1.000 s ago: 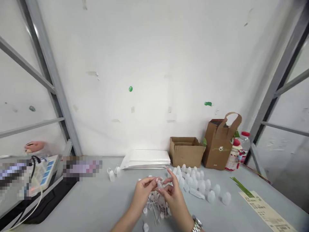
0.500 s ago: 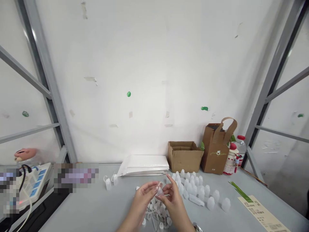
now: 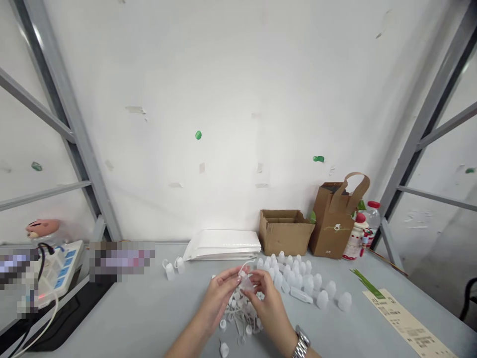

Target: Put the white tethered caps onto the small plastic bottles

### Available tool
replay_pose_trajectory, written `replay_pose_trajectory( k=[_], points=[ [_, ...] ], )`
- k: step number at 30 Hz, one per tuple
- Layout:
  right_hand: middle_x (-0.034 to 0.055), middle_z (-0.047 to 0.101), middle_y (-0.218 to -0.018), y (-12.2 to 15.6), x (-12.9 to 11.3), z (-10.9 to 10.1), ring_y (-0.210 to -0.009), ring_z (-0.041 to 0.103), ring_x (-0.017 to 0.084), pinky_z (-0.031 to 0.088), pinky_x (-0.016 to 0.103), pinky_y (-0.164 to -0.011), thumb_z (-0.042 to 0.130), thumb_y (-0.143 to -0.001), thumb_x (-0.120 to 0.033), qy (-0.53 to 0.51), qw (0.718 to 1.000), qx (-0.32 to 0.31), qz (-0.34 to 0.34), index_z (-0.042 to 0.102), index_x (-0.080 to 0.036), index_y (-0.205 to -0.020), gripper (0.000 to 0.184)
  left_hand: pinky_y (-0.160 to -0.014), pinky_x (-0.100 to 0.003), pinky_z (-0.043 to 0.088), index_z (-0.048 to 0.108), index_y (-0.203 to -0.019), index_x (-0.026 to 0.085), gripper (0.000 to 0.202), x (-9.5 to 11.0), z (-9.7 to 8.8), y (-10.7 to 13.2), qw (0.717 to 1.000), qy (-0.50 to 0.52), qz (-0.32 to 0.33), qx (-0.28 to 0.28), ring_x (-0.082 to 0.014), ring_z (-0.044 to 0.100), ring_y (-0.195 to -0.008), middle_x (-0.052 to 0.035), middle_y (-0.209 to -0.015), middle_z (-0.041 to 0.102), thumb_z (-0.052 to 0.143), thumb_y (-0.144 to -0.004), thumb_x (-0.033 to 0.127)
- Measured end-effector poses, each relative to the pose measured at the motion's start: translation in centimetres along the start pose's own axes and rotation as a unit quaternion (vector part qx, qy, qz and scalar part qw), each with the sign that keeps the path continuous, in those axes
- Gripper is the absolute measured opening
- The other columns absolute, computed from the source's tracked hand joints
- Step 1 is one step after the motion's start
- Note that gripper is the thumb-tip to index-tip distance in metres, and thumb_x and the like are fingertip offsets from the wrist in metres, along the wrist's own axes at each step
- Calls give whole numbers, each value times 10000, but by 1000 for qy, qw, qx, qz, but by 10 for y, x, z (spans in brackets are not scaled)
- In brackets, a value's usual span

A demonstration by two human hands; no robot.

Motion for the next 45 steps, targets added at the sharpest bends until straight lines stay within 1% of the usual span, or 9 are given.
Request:
replay_pose_trajectory(
  k=[5, 11, 15, 18, 23, 27, 33, 38, 45],
  points=[
    [35, 648, -832, 1, -10, 1, -722, 594, 175, 484, 290, -685, 617, -740, -209, 72, 997, -21, -21, 524, -182, -912, 197, -994, -380, 342, 685, -917, 121, 296, 2, 0, 3, 1000, 14, 5, -24, -280, 554, -1082, -129, -1026, 693, 696, -646, 239],
    [31, 629, -760, 7, -29, 2, -672, 579, 173, 484, 285, -639, 590, -797, -250, 181, 974, -23, -131, 596, -186, -884, 109, -981, -366, 356, 683, -877, 131, 252, 3, 3, 6, 999, 32, 12, -24, -260, 580, -1041, -123, -1003, 698, 687, -656, 252],
    [62, 624, -864, 13, -37, 8, -808, 583, 210, 495, 341, -713, 527, -839, -204, 227, 951, -38, -205, 557, -217, -1012, 177, -980, -364, 355, 686, -845, 133, 216, 1, 3, 9, 999, 44, 5, -6, -254, 589, -1024, -117, -969, 707, 680, -662, 247],
    [70, 609, -862, 15, -41, 6, -825, 576, 217, 502, 362, -719, 488, -848, -167, 247, 939, -22, -237, 537, -215, -1018, 183, -996, -365, 338, 694, -816, 129, 212, -1, 2, 8, 999, 43, 4, 2, -263, 570, -1056, -117, -971, 707, 700, -632, 235],
    [63, 576, -792, 15, -38, 7, -741, 562, 201, 502, 344, -661, 462, -851, -152, 270, 937, -26, -222, 526, -187, -916, 98, -1024, -365, 303, 694, -846, 127, 209, -6, 6, 7, 998, 64, -6, -11, -260, 553, -1085, -108, -986, 704, 670, -646, 183],
    [59, 561, -772, 18, -39, 8, -719, 551, 200, 496, 340, -634, 464, -844, -148, 271, 938, -27, -216, 515, -186, -910, 92, -1013, -371, 325, 691, -851, 131, 185, -9, 8, 7, 995, 95, -2, -31, -255, 568, -1066, -102, -987, 703, 608, -688, 152],
    [56, 567, -775, 21, -46, 8, -729, 556, 205, 494, 330, -616, 471, -833, -125, 257, 941, -11, -218, 517, -210, -906, 121, -1018, -372, 340, 690, -859, 134, 182, -17, 6, 8, 992, 126, -28, -9, -242, 574, -1064, -99, -996, 703, 587, -709, 141],
    [66, 573, -788, 23, -50, 10, -748, 553, 218, 496, 356, -636, 446, -836, -114, 268, 939, -19, -213, 517, -211, -920, 146, -1049, -362, 306, 697, -868, 121, 198, -16, 3, 11, 991, 126, -40, -4, -242, 564, -1084, -111, -1008, 702, 616, -686, 128],
    [57, 550, -750, 23, -50, 9, -698, 546, 206, 494, 337, -589, 443, -837, -125, 271, 938, -6, -216, 508, -213, -854, 111, -1052, -341, 316, 698, -874, 116, 182, -22, 2, 13, 986, 153, -66, 16, -235, 551, -1105, -119, -1029, 695, 610, -717, 138]
  ],
)
Point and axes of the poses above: each hand's wrist, its own y-axis away from the middle knuckle, its own z-axis out of the palm, x = y × z, the point moved 10 cm from there along -y, towards the middle knuckle
